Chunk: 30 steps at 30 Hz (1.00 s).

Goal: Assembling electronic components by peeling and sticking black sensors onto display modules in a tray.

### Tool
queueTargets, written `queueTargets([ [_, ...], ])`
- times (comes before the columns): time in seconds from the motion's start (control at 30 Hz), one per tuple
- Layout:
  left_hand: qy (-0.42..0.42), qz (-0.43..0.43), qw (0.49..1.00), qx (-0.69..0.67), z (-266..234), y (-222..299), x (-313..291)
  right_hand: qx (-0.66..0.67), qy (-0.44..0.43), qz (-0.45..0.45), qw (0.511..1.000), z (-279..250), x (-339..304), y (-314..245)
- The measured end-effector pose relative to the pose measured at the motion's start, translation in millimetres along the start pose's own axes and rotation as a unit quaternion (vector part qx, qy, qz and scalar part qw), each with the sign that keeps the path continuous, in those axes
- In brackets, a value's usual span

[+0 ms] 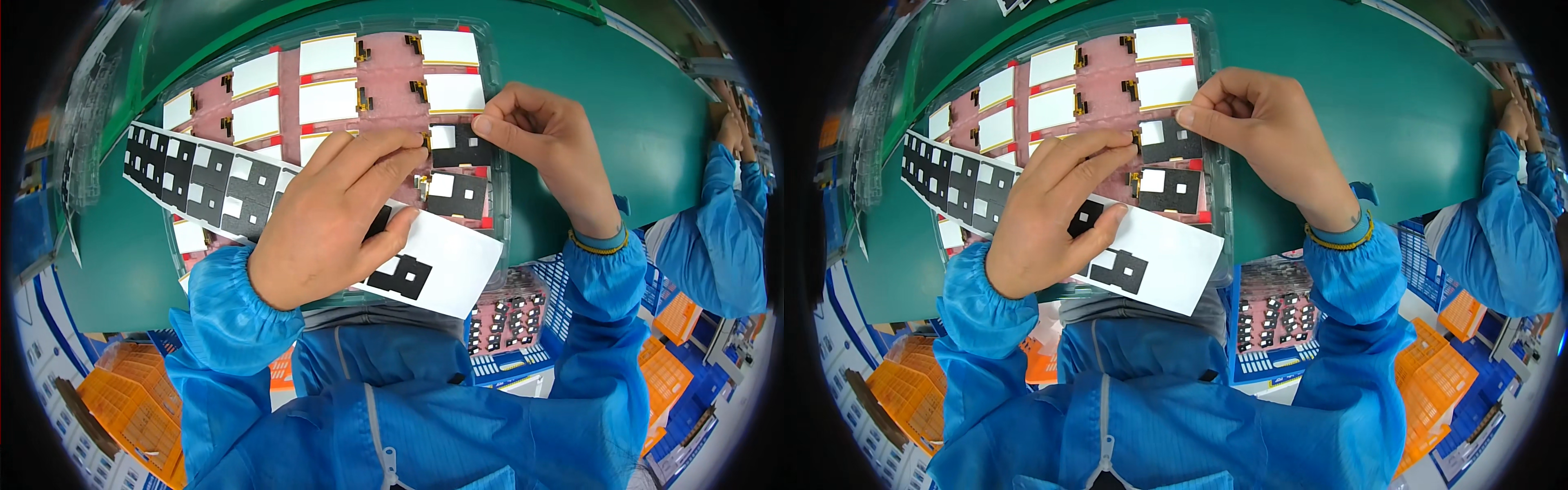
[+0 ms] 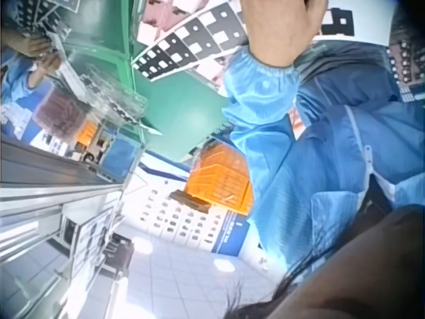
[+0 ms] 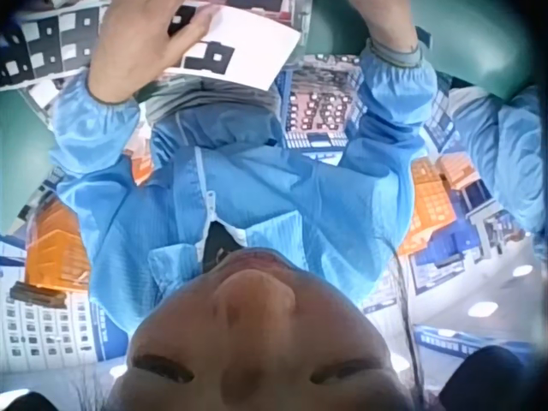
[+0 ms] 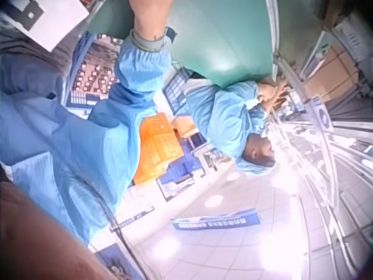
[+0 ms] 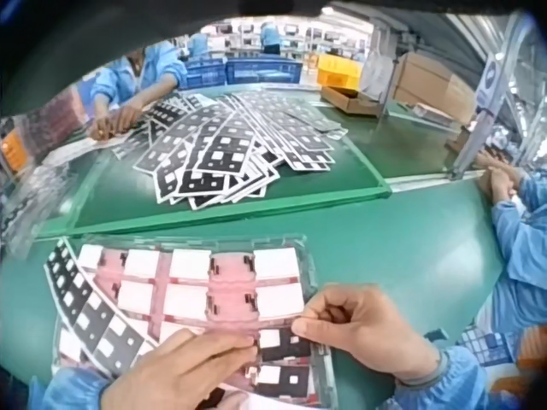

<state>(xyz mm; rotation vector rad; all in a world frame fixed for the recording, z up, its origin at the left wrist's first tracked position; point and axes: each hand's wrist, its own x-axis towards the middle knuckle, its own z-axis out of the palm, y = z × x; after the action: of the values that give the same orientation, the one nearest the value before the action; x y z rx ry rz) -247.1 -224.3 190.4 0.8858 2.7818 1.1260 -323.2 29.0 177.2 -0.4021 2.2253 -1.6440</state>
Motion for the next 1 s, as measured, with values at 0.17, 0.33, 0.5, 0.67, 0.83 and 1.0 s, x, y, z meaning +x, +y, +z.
queueTargets([
  [0.17, -0.002, 0.002, 1.0, 0.008, 0, 0, 0, 0.003, 0.002, -0.01, 1.0, 2, -1, 0],
  [0.33, 0.002, 0.005, 1.0, 0.009, 0, 0, 0, 0.011, 0.005, -0.016, 1.0, 3, -2, 2],
  [0.5, -0.002, 0.005, 1.0, 0.011, 0, 0, 0, 0.012, 0.006, -0.012, 1.0, 3, -3, 3],
  [0.67, 0.0, -0.002, 1.0, 0.016, 1, 0, -2, -0.016, 0.027, -0.004, 1.0, 7, -3, 1],
  [0.83, 0.011, 0.007, 1.0, 0.009, 1, -1, -1, -0.259, 0.09, -0.173, 0.946, 18, -6, -6],
  [1.0, 0.03, 0.02, 0.999, 0.019, 3, -2, -4, -0.474, 0.15, -0.252, 0.83, 25, -13, -17],
])
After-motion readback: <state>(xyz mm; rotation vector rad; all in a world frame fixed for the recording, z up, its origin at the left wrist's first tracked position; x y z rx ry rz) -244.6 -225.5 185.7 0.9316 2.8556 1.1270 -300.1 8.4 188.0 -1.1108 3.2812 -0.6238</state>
